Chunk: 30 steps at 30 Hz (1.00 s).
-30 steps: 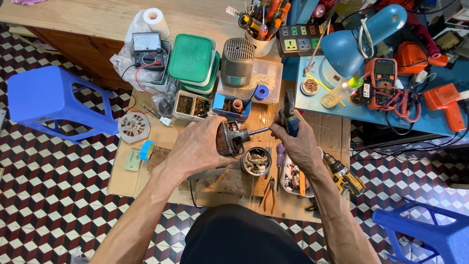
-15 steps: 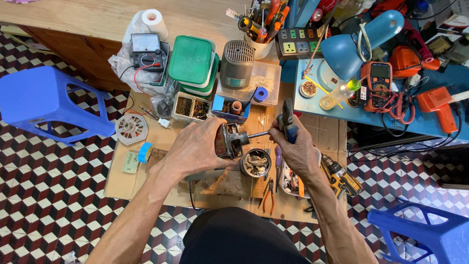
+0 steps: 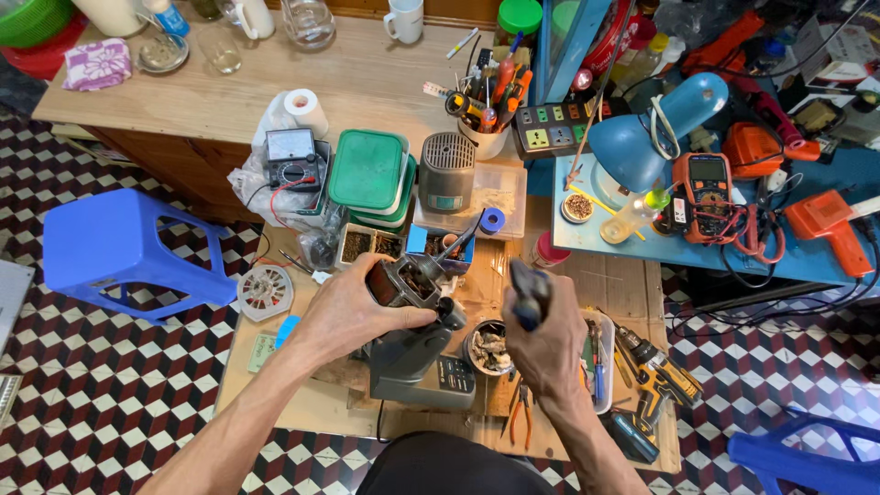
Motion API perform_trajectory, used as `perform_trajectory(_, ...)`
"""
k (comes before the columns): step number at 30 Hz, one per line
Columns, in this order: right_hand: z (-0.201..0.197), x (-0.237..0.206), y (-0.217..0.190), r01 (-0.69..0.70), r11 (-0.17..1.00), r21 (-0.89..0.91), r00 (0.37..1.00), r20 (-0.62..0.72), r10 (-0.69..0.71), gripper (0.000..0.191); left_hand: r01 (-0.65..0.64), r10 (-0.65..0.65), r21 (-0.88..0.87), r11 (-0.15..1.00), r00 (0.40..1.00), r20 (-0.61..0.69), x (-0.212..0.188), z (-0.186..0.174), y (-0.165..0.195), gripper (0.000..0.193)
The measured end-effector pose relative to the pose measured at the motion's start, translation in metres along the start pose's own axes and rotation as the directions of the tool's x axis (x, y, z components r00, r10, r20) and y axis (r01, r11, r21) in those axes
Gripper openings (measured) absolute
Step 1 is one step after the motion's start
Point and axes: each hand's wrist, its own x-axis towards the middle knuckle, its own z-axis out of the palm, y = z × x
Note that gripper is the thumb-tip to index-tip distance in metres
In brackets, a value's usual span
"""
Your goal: The person disassembles a small electric motor, removes the rotor, and uses pliers and a cordless drill to adjust and reassemble the components. The person repeatedly aligns the rotor and housing, then secures the assembly with the drill.
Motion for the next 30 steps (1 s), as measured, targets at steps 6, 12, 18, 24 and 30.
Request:
perform_trajectory(6,-0.011,0.016,-0.002,0.0,1.0,0.008,1.0,0.011,0.0,0.044,0.018,-0.018,-0.03,0.999,1.0,-0.008,-0.006,-0.01,0.001,0.074)
perform_trajectory(12,0.026,0.032,0.006,0.125,0.986,-0.111,0.985,0.132,-0.111,0.043,0.06,-0.061,-0.037,0.998,0.998,-0.023,-0.01,-0.013,-0.006,0.077)
perform_trajectory(18,0.037,0.012,0.027,0.027,0.997,-0.066,0.998,0.055,-0.023,0.04,0.02,-0.023,-0.071,0.997,0.999,-0.039,-0.011,-0.01,-0.021,0.08)
perform_trajectory(24,0.031,0.021,0.039,-0.499,0.85,0.17,0.816,0.422,0.395,0.034,0.021,-0.021,-0.005,1.0,1.0,-0.017,-0.012,0.0,-0.02,0.081)
perform_trajectory(30,0.039,0.029,0.057,-0.516,0.695,0.501,0.808,0.553,0.202,0.034,-0.031,0.031,0.025,0.999,0.999,0.032,-0.017,0.013,-0.016,0.082)
